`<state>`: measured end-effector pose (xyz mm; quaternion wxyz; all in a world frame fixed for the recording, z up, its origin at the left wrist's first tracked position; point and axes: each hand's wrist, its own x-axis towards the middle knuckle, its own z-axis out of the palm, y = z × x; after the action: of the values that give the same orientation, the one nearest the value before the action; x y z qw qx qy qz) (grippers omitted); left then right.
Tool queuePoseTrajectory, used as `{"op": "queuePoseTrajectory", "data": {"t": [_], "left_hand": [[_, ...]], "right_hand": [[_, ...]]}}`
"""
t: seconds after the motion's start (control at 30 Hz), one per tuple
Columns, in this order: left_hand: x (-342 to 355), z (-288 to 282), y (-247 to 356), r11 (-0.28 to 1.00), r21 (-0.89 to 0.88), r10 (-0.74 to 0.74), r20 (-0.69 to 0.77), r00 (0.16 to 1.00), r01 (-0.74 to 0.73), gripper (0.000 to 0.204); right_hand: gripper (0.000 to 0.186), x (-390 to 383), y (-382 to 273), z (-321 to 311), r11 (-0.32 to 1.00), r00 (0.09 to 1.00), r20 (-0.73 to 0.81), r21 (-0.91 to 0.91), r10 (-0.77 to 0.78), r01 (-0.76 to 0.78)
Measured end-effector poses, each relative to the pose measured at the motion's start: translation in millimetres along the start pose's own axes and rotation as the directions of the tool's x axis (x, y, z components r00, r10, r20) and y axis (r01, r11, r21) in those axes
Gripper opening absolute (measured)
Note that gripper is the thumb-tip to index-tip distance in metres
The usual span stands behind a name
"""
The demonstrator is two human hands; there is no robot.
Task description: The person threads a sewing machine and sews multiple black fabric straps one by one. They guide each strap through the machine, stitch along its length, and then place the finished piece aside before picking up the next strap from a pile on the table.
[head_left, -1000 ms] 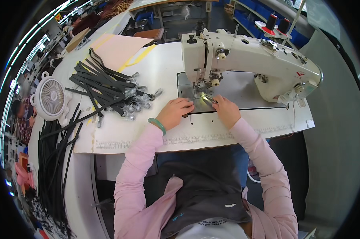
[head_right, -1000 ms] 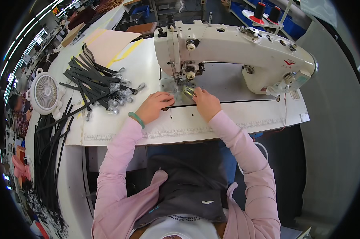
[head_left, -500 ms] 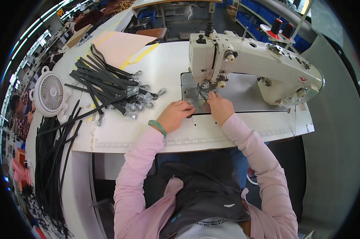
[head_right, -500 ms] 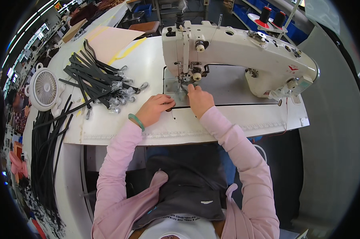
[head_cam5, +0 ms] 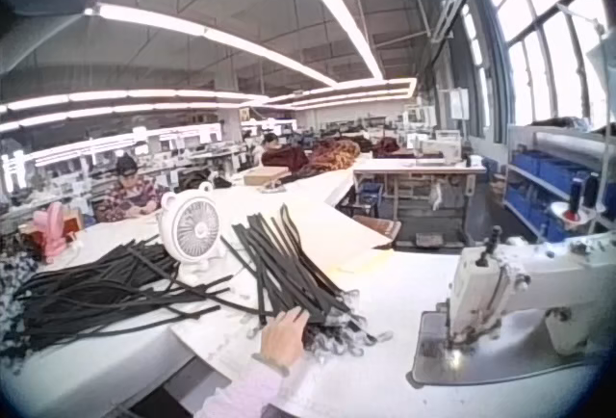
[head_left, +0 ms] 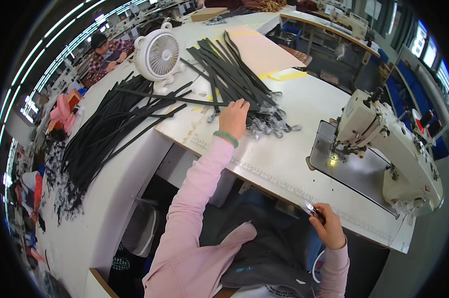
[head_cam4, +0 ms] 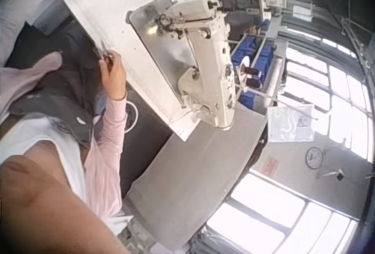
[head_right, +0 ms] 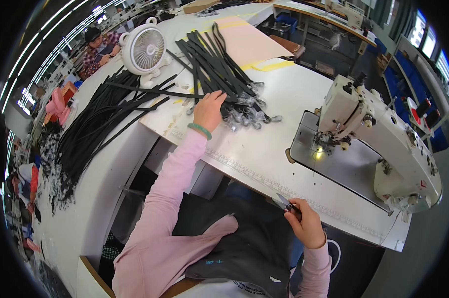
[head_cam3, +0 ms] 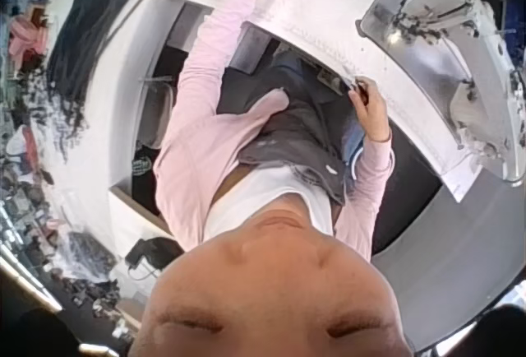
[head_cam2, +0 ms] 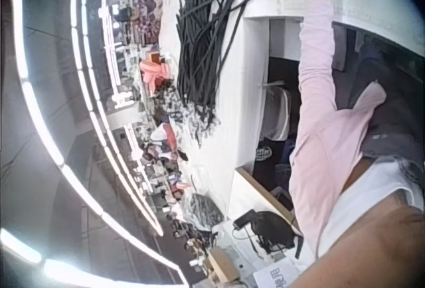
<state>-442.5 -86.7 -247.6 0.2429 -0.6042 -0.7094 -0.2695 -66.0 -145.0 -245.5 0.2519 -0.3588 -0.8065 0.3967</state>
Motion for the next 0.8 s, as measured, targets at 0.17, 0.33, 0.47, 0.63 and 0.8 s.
{"op": "queuePoseTrajectory", "data": {"t": [0.17,0.33,0.47,0.63,0.8], "left_hand": [[14,16,-35,0.971,0.233,-0.023,0.306,0.952,-0.052,0.012],[10,-78,27,0.975,0.215,0.034,0.091,0.995,-0.052,0.010],[-42,-105,92,0.744,-0.628,0.148,0.485,0.862,0.226,0.032],[-99,-111,145,-0.200,-0.565,0.328,0.731,0.598,0.800,0.026],[-106,-84,90,-0.047,-0.528,0.262,0.813,0.520,0.848,0.027]], "right_hand": [[0.016,-26,21,44,0.934,0.985,-0.125,0.349,0.122,-0.072],[0.033,-37,35,62,0.860,0.969,-0.227,0.510,0.093,0.036],[0.042,-15,-6,72,0.815,0.928,-0.372,0.543,0.015,0.204],[0.044,-43,11,88,0.658,0.986,0.168,0.744,-0.021,-0.113],[0.031,-82,23,93,0.481,0.960,0.281,0.841,0.001,-0.247]]}}
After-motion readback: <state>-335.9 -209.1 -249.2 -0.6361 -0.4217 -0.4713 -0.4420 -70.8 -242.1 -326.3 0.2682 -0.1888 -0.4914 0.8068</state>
